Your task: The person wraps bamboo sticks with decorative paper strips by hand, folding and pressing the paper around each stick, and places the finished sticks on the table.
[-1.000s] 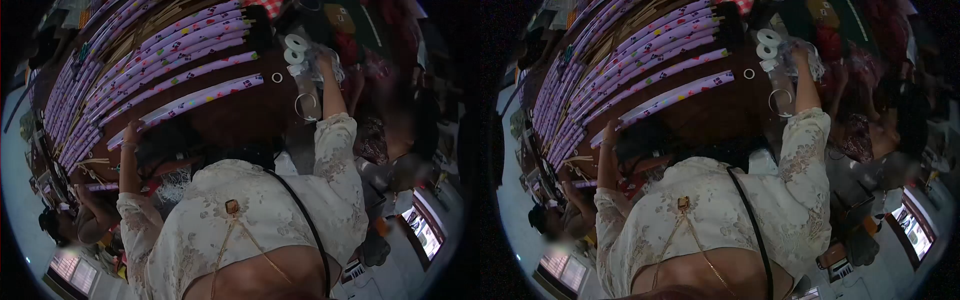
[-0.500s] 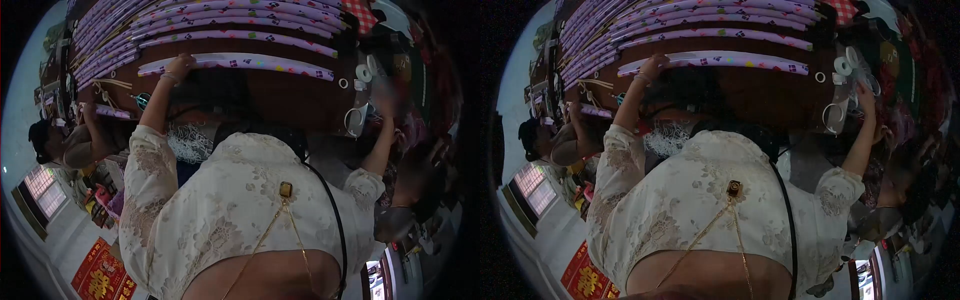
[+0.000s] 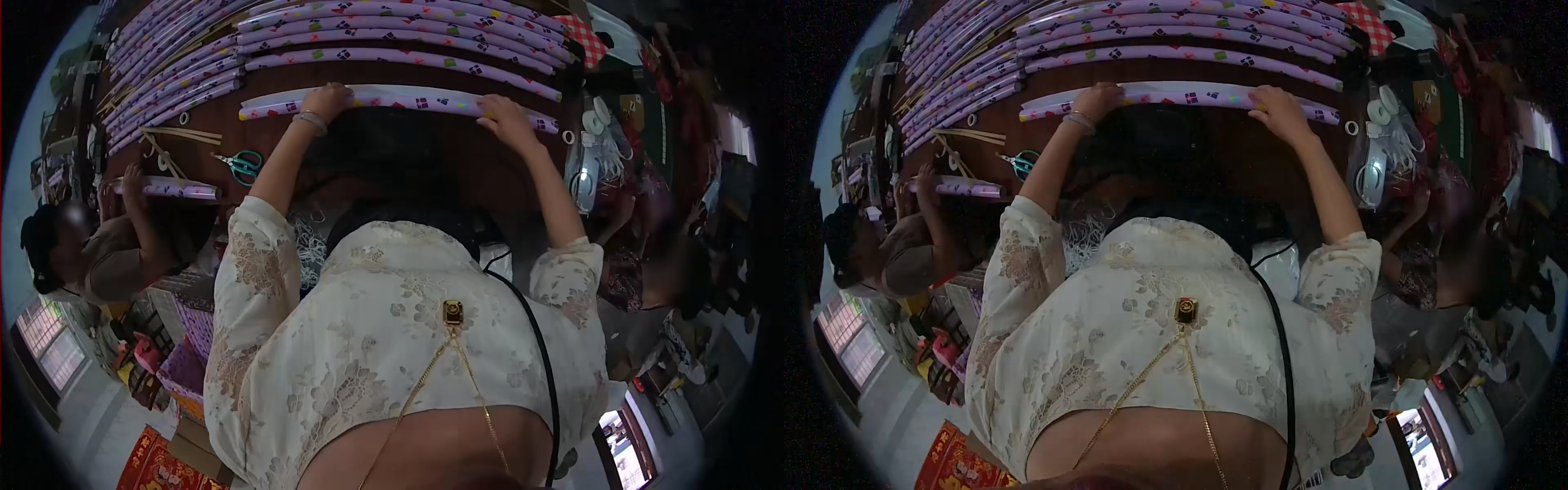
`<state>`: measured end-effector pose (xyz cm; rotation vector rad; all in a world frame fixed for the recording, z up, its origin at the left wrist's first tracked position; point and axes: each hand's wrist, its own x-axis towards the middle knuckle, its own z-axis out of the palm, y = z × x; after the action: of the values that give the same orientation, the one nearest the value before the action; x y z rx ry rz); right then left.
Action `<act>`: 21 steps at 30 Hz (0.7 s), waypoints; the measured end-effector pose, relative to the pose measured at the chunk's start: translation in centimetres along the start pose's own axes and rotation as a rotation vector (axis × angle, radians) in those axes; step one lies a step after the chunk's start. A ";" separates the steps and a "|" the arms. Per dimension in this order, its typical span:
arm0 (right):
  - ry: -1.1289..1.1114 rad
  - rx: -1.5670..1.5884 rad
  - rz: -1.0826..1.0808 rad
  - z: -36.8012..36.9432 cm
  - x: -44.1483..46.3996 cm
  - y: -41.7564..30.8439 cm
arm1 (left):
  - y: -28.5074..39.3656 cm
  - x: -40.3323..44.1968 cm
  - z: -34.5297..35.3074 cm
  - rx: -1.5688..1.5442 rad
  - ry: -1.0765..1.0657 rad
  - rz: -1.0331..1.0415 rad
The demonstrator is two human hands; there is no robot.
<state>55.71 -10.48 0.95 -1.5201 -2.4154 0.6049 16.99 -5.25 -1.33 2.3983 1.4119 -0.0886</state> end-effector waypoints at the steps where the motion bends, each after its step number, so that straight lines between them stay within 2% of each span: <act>1: 0.005 -0.012 0.004 0.8 0.7 -0.3 | -0.3 0.0 0.0 -0.003 0.010 0.009; 7: -0.014 -0.238 0.131 2.0 1.7 -2.2 | -2.7 0.6 1.0 0.061 0.008 0.238; 9: 0.098 -0.144 0.245 3.2 1.6 -2.2 | -2.2 0.3 1.1 0.120 -0.011 0.218; 12: 0.089 -0.063 0.342 2.9 1.7 -2.8 | -1.6 0.0 1.5 0.128 -0.040 0.113; 13: 0.097 -0.070 0.350 3.0 1.7 -2.6 | -1.1 -0.3 1.5 0.157 0.027 0.113; 16: 0.099 -0.071 0.312 3.0 1.5 -2.6 | -0.9 -0.6 0.6 0.002 0.006 0.091; 21: 0.082 -0.081 0.341 2.9 1.5 -3.4 | -0.5 -1.3 0.8 0.032 0.038 0.101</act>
<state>51.17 -11.05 -0.08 -1.9698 -2.1593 0.4985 16.04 -6.38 -1.92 2.5051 1.3122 -0.0410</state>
